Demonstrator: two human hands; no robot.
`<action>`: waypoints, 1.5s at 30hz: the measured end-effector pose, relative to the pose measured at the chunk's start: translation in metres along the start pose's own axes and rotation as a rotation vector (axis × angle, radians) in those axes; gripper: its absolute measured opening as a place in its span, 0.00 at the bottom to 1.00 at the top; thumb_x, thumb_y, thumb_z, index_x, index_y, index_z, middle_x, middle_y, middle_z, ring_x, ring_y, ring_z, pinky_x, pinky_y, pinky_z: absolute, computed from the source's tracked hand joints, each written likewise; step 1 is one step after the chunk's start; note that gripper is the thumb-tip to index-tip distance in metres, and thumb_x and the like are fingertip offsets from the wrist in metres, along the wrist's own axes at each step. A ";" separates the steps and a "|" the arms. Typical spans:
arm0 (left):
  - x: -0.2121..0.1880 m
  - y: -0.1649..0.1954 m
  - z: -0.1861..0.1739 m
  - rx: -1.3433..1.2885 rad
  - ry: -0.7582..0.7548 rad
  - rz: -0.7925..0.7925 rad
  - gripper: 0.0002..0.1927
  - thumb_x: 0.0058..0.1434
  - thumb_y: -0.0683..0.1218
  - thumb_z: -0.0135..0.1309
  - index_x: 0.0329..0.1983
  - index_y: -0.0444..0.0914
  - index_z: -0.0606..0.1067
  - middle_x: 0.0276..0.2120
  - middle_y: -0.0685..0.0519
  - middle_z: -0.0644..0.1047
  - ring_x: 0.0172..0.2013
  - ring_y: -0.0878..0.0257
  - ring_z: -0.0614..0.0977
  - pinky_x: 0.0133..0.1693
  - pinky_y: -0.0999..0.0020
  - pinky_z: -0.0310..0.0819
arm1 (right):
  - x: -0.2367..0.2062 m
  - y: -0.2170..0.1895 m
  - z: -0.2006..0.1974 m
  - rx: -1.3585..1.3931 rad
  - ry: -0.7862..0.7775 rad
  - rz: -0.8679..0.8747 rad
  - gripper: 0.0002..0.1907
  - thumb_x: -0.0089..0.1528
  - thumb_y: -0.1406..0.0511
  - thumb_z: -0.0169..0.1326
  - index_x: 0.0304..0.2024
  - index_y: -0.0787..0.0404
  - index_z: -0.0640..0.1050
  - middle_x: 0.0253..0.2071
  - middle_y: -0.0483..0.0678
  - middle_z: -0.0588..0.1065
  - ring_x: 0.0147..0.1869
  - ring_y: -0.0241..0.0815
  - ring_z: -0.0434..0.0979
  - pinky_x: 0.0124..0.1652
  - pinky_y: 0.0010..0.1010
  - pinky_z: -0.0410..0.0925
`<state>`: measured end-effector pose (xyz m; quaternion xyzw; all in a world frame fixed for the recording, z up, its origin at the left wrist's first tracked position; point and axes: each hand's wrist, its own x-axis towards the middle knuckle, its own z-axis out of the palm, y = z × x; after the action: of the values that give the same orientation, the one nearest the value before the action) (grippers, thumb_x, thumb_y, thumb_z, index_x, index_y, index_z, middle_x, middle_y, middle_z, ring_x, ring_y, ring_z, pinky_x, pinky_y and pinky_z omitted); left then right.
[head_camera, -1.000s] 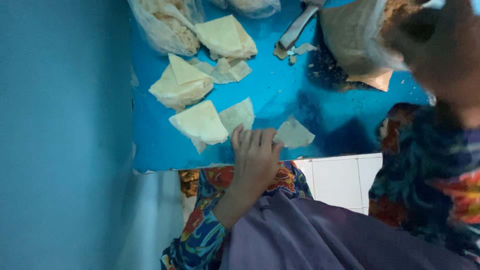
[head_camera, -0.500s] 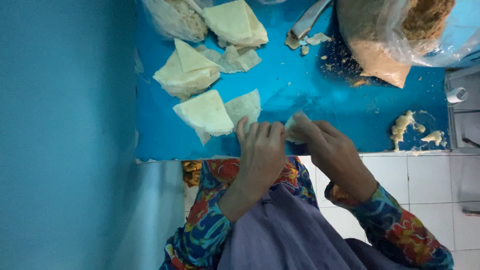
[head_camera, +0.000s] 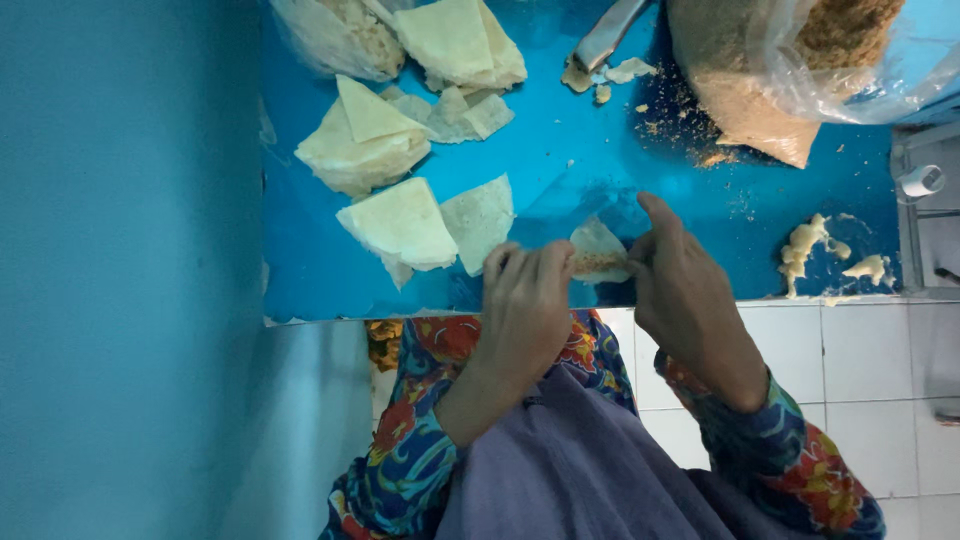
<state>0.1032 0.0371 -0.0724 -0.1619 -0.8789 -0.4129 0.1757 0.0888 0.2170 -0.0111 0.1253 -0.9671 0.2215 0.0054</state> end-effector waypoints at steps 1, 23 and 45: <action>-0.002 0.000 0.000 -0.027 0.005 0.008 0.07 0.71 0.38 0.50 0.51 0.35 0.72 0.38 0.47 0.78 0.42 0.51 0.80 0.59 0.47 0.66 | 0.001 -0.001 0.000 -0.020 0.009 0.000 0.36 0.60 0.75 0.57 0.69 0.69 0.60 0.40 0.57 0.77 0.45 0.56 0.79 0.41 0.45 0.71; -0.016 -0.007 0.005 -0.190 -0.106 0.027 0.22 0.59 0.29 0.50 0.58 0.32 0.74 0.56 0.44 0.76 0.58 0.47 0.77 0.69 0.42 0.62 | 0.004 -0.010 -0.013 0.190 -0.139 0.097 0.40 0.61 0.75 0.54 0.73 0.63 0.54 0.48 0.59 0.76 0.49 0.52 0.81 0.45 0.41 0.74; -0.006 -0.012 0.001 0.200 -0.143 0.221 0.14 0.65 0.41 0.58 0.54 0.39 0.78 0.49 0.55 0.77 0.49 0.60 0.78 0.71 0.30 0.50 | 0.004 0.005 0.014 0.283 0.100 -0.168 0.34 0.60 0.80 0.58 0.67 0.63 0.64 0.52 0.58 0.73 0.53 0.47 0.81 0.50 0.35 0.77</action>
<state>0.1034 0.0298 -0.0843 -0.2680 -0.9028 -0.2888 0.1722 0.0847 0.2142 -0.0252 0.1938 -0.9108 0.3604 0.0541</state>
